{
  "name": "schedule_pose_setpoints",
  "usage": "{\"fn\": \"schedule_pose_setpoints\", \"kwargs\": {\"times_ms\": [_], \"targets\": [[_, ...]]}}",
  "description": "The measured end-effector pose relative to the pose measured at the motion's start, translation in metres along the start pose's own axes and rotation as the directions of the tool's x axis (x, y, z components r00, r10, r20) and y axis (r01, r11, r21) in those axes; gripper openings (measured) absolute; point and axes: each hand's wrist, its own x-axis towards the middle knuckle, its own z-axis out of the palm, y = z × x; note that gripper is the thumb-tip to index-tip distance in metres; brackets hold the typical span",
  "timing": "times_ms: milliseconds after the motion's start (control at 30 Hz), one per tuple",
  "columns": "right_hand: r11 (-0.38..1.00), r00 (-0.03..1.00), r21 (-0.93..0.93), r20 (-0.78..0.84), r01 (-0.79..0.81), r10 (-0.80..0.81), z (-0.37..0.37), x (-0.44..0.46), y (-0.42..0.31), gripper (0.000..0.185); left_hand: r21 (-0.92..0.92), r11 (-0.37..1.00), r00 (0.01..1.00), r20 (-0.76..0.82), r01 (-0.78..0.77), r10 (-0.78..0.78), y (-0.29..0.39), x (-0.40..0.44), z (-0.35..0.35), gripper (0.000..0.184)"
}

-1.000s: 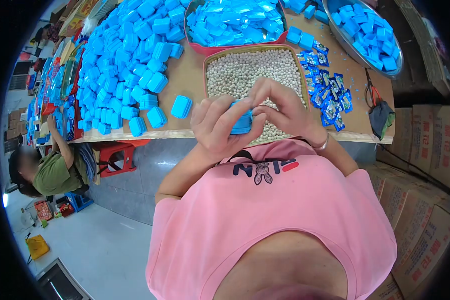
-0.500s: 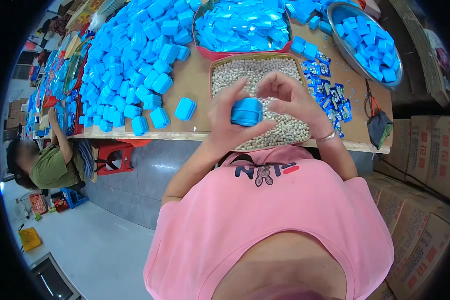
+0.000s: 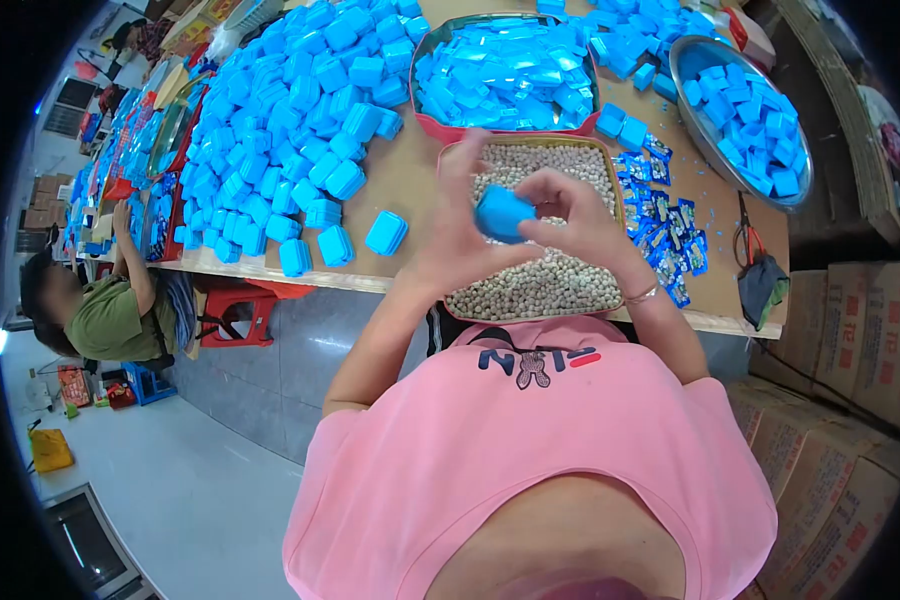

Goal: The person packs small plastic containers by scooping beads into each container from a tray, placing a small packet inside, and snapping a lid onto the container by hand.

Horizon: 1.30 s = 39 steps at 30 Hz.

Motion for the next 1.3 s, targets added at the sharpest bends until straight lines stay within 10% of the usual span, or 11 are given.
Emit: {"fn": "schedule_pose_setpoints", "kwargs": {"times_ms": [100, 267, 333, 400, 600, 900, 1300], "targets": [[0.959, 0.991, 0.282, -0.119, -0.024, 0.059, 0.001, -0.003, 0.015, 0.031, -0.298, 0.943, 0.960, -0.189, 0.146, -0.209, -0.002, -0.010, 0.010, 0.071], [0.953, 0.981, 0.296, -0.194, 0.071, -0.013, 0.020, -0.001, 0.017, 0.032, -0.839, 0.310, 0.734, 0.147, 0.447, -0.663, -0.008, -0.033, 0.021, 0.060], [0.932, 0.910, -0.226, -0.245, 0.282, -0.334, 0.016, 0.003, -0.004, 0.030, -0.566, 0.658, 0.840, 0.120, 0.496, -0.530, -0.011, -0.030, 0.009, 0.054], [0.619, 0.775, -0.687, -0.129, 0.381, -0.619, 0.011, 0.006, -0.018, 0.029, -0.196, 0.894, 0.912, 0.175, 0.403, -0.372, -0.013, -0.025, -0.002, 0.049], [0.624, 0.857, -0.673, 0.030, 0.398, -0.515, 0.004, 0.006, -0.017, 0.021, -0.042, 0.978, 0.952, 0.238, 0.207, -0.191, -0.012, -0.018, -0.011, 0.049], [0.816, 0.891, -0.448, -0.083, 0.366, -0.445, 0.002, 0.012, 0.004, 0.014, -0.137, 0.981, 0.968, -0.188, 0.141, -0.165, -0.022, -0.027, 0.031, 0.049], [0.979, 0.996, -0.187, -0.013, 0.079, -0.083, -0.016, 0.008, 0.047, 0.029, -0.106, 0.983, 0.985, 0.106, 0.147, -0.136, -0.032, -0.025, 0.026, 0.044]]}}
